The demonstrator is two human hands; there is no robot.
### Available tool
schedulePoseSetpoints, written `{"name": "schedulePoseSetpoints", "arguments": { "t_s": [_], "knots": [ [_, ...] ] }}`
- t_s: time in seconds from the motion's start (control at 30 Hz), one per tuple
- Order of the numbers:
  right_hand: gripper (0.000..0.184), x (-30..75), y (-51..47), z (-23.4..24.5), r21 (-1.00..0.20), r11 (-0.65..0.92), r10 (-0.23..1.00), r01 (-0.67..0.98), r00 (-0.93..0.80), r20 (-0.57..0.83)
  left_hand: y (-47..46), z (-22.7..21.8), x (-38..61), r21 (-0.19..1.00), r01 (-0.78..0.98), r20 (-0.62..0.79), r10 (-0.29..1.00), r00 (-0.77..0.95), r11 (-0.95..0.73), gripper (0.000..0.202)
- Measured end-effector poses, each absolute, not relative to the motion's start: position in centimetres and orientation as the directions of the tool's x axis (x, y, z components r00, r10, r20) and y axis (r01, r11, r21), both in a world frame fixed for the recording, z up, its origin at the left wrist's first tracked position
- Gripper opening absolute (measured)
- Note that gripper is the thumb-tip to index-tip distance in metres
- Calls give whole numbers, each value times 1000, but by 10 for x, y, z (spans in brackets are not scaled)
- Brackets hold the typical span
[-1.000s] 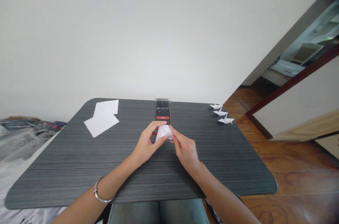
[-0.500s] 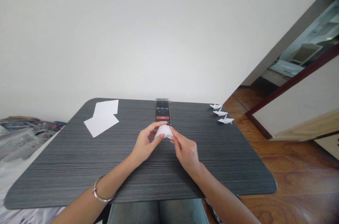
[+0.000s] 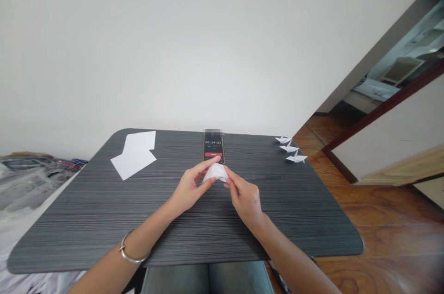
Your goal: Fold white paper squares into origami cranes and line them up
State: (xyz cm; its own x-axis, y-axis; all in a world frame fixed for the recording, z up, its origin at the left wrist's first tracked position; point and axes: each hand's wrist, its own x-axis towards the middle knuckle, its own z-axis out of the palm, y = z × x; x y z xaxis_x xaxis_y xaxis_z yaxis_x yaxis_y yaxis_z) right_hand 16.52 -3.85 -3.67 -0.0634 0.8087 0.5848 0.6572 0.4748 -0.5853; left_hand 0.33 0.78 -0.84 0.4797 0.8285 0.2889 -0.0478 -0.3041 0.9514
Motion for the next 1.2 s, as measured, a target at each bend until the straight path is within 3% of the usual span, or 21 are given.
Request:
{"name": "schedulePoseSetpoints", "arguments": {
  "t_s": [0.67, 0.97, 1.2],
  "knots": [
    [36, 163, -39, -38, -565, 477, 810, 674, -86, 581, 9, -7, 2, 972, -69, 231, 849, 475, -226, 39],
    [34, 163, -39, -39, -616, 459, 825, 640, -51, 562, 8, -10, 2, 851, 159, 393, 808, 439, -500, 44],
    [35, 160, -40, -37, -730, 389, 866, 562, 48, 498, 6, -19, 2, 761, 278, 493, 802, 338, -585, 42]
  ]
}}
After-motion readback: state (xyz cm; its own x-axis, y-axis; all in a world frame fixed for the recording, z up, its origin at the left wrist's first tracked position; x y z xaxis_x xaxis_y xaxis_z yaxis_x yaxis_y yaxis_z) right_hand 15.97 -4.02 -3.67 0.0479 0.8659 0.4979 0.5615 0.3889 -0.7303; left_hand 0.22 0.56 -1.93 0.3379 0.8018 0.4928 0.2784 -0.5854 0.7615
